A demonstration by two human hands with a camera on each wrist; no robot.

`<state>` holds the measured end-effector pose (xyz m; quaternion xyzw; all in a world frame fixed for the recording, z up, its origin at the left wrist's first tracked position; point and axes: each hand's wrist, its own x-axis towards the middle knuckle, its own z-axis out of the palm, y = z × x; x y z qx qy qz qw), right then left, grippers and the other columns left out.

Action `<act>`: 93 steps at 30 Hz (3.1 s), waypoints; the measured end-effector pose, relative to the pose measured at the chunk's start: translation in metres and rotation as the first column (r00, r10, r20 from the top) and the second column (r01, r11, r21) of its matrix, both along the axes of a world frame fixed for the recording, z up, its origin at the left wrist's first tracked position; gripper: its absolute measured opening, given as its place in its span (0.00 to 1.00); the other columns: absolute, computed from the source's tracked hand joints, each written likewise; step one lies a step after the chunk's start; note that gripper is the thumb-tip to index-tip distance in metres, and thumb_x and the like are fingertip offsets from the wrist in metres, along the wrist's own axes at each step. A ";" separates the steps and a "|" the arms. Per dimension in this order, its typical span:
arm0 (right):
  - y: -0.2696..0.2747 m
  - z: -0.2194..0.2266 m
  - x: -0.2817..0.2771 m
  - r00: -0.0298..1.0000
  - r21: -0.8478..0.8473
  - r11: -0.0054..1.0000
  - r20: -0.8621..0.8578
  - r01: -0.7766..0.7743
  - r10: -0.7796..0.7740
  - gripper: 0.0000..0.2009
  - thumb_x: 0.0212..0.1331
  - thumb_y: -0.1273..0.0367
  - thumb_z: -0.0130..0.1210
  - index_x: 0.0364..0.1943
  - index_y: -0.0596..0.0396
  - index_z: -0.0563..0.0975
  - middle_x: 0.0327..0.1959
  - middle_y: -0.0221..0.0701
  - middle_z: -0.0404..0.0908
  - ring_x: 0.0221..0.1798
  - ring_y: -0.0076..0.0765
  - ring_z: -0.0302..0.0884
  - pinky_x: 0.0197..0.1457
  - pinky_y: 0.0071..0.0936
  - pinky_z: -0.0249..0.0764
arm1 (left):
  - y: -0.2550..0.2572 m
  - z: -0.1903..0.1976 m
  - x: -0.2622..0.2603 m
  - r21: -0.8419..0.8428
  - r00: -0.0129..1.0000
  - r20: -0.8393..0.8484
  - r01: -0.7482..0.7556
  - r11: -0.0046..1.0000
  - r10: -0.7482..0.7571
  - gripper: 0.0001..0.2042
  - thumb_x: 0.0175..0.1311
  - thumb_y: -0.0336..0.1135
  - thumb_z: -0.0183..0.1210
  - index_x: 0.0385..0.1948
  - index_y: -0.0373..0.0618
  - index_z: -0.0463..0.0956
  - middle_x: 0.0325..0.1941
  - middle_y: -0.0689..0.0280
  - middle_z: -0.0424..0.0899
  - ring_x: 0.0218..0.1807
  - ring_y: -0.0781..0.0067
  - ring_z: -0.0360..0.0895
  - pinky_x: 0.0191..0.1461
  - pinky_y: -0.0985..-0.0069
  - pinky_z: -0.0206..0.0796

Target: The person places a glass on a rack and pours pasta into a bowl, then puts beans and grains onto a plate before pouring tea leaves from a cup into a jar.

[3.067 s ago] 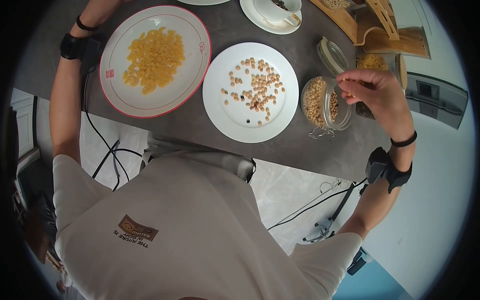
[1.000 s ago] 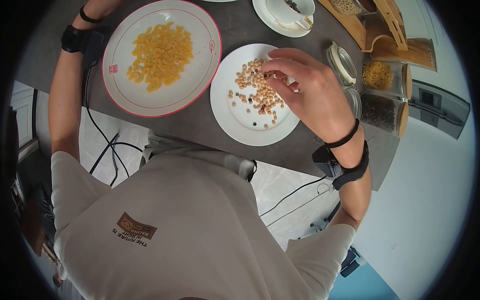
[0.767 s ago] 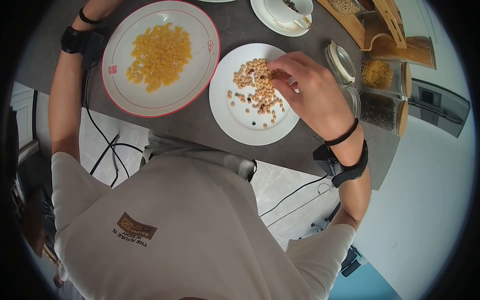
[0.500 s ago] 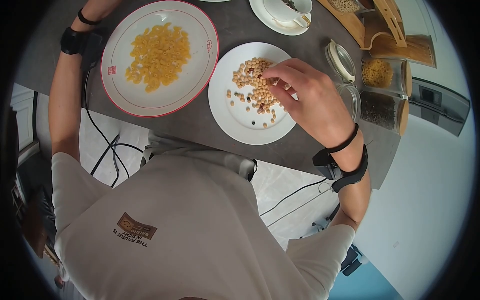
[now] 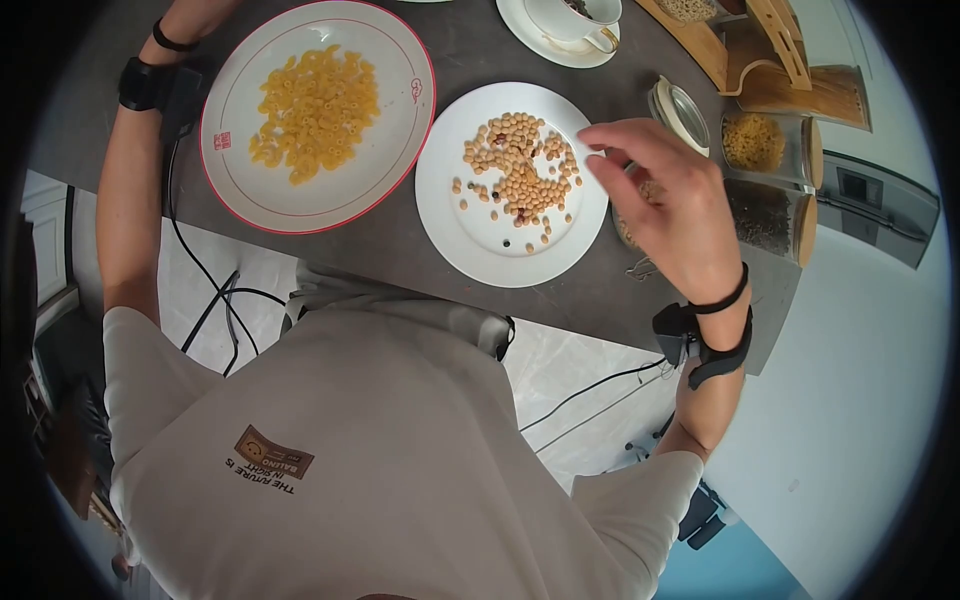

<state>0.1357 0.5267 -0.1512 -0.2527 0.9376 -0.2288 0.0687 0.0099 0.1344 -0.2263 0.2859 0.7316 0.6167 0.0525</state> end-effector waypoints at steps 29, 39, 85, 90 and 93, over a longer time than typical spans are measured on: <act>0.148 -0.080 0.123 0.789 -0.734 0.463 0.162 0.498 -0.592 0.17 0.79 0.60 0.44 0.39 0.59 0.78 0.37 0.29 0.78 0.34 0.20 0.71 0.35 0.21 0.68 | 0.035 0.086 0.024 -0.512 0.995 0.086 0.095 0.854 -0.059 0.14 0.77 0.38 0.52 0.52 0.38 0.80 0.29 0.72 0.76 0.30 0.86 0.68 0.32 0.84 0.57; 0.108 -0.099 0.117 0.846 -0.626 0.579 0.295 0.523 -0.444 0.12 0.67 0.65 0.63 0.32 0.62 0.81 0.25 0.27 0.83 0.27 0.17 0.78 0.29 0.18 0.71 | 0.199 0.104 -0.005 -0.598 0.911 0.072 0.365 0.713 -0.406 0.17 0.78 0.42 0.53 0.52 0.37 0.81 0.34 0.71 0.81 0.34 0.85 0.72 0.37 0.82 0.64; 0.111 -0.098 0.115 0.869 -0.679 0.564 0.242 0.470 -0.433 0.13 0.71 0.65 0.59 0.32 0.62 0.83 0.25 0.31 0.85 0.28 0.24 0.84 0.30 0.22 0.75 | 0.330 0.120 0.075 -0.517 0.487 -0.690 0.187 0.835 -0.536 0.13 0.74 0.35 0.59 0.54 0.38 0.76 0.42 0.62 0.82 0.37 0.74 0.79 0.42 0.78 0.70; 0.111 -0.098 0.116 0.867 -0.677 0.563 0.246 0.474 -0.434 0.13 0.71 0.64 0.59 0.34 0.61 0.84 0.25 0.30 0.85 0.28 0.24 0.84 0.30 0.22 0.75 | 0.327 0.079 0.092 -0.508 0.368 -0.749 0.216 0.834 -0.552 0.20 0.51 0.39 0.73 0.45 0.48 0.78 0.40 0.67 0.78 0.38 0.66 0.79 0.40 0.71 0.73; 0.113 -0.098 0.116 0.873 -0.684 0.564 0.243 0.463 -0.422 0.13 0.71 0.64 0.59 0.34 0.60 0.84 0.25 0.30 0.85 0.28 0.24 0.84 0.31 0.22 0.75 | 0.326 0.083 0.089 -0.556 0.395 -0.669 0.297 0.776 -0.630 0.24 0.51 0.43 0.74 0.49 0.48 0.78 0.46 0.67 0.78 0.46 0.64 0.80 0.48 0.69 0.74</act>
